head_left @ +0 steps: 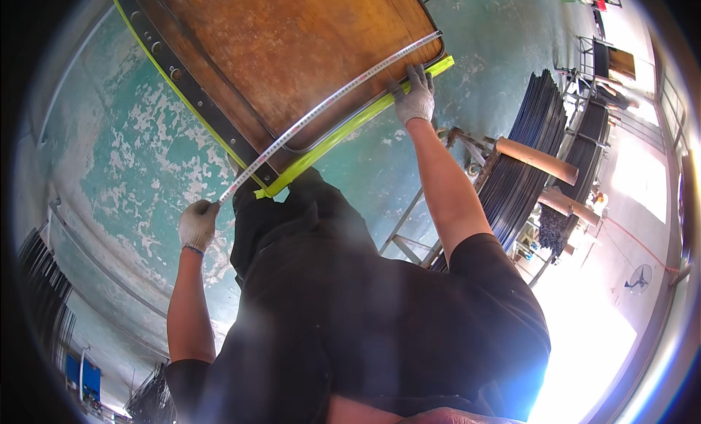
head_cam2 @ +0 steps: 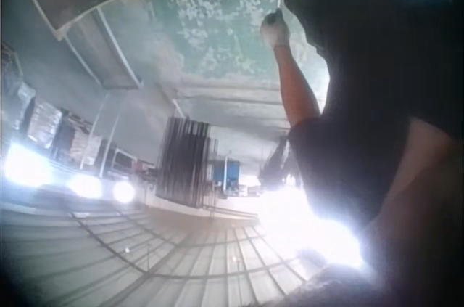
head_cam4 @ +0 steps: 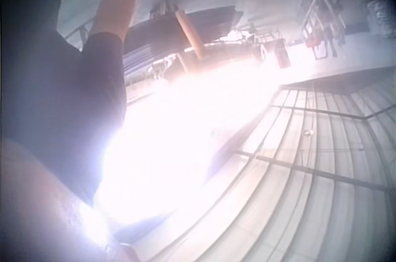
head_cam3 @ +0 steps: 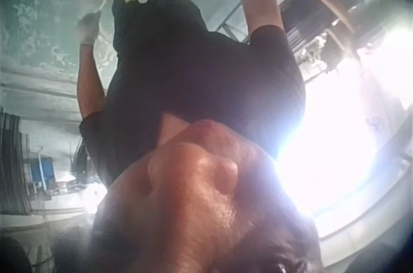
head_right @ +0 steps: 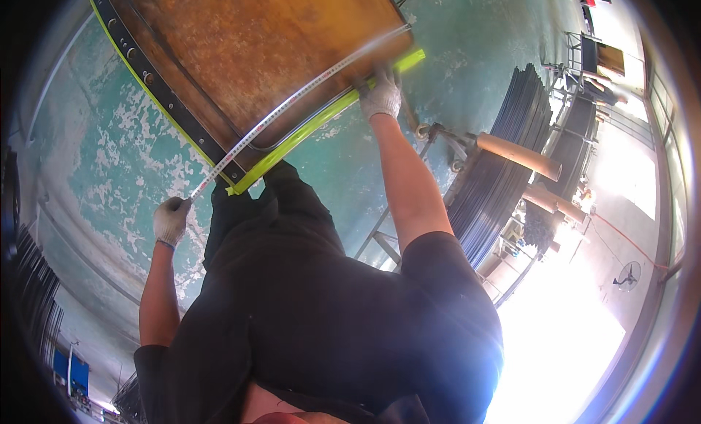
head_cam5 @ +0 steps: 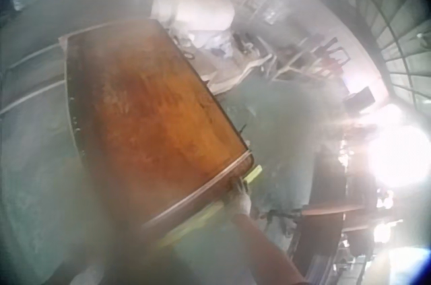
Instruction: The person bends metal rods using a manual bending jig, then measures a bent rod with a tape measure. They feed multiple rods into a bending machine and remove the finished pieces, stacking them on a nearby rack.
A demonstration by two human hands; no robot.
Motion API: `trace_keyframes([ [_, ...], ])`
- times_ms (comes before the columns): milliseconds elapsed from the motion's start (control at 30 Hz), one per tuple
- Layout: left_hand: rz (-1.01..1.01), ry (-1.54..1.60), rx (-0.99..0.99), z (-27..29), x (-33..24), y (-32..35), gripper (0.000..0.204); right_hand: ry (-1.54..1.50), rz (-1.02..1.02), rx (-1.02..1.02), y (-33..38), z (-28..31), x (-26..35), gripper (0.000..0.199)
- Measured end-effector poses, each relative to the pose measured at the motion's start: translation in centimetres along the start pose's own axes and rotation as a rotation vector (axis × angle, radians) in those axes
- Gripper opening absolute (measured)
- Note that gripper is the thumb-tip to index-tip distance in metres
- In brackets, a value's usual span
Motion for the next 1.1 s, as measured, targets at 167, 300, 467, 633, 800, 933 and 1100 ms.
trace_keyframes([
  [167,-0.006,-0.022,-0.022,0.5,-0.7,0.6,0.041,0.000,0.008,0.000,0.1,0.2,0.5,0.074],
  [300,-0.005,-0.046,-0.027,0.6,-1.0,1.1,0.043,0.035,0.055,0.002,-0.2,-0.5,0.1,0.075],
  [467,0.013,-0.068,-0.036,1.5,-2.0,1.8,0.045,0.118,0.146,-0.027,-0.9,-1.9,-1.4,0.076],
  [633,0.036,-0.089,-0.004,0.8,-0.9,1.1,0.045,0.067,0.035,0.023,-0.6,-1.2,-0.6,0.079],
  [800,0.065,-0.083,0.021,0.8,-0.9,1.0,0.043,0.071,0.033,0.018,-0.5,-1.2,-0.9,0.076],
  [933,0.071,-0.092,0.040,1.1,-1.5,1.2,0.042,0.093,0.029,0.024,-0.4,-1.2,-1.1,0.075],
  [1100,0.065,-0.075,0.124,0.1,-0.6,0.3,0.045,0.104,0.039,0.020,-0.4,-1.3,-1.0,0.074],
])
Point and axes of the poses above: each hand's wrist, its own y-axis away from the middle knuckle, its own z-axis out of the back of the hand, x = y × z, the point moved 10 cm from there along -y, towards the middle knuckle, and after that the axes turned 1 degree about z, right-handed, at the moved point
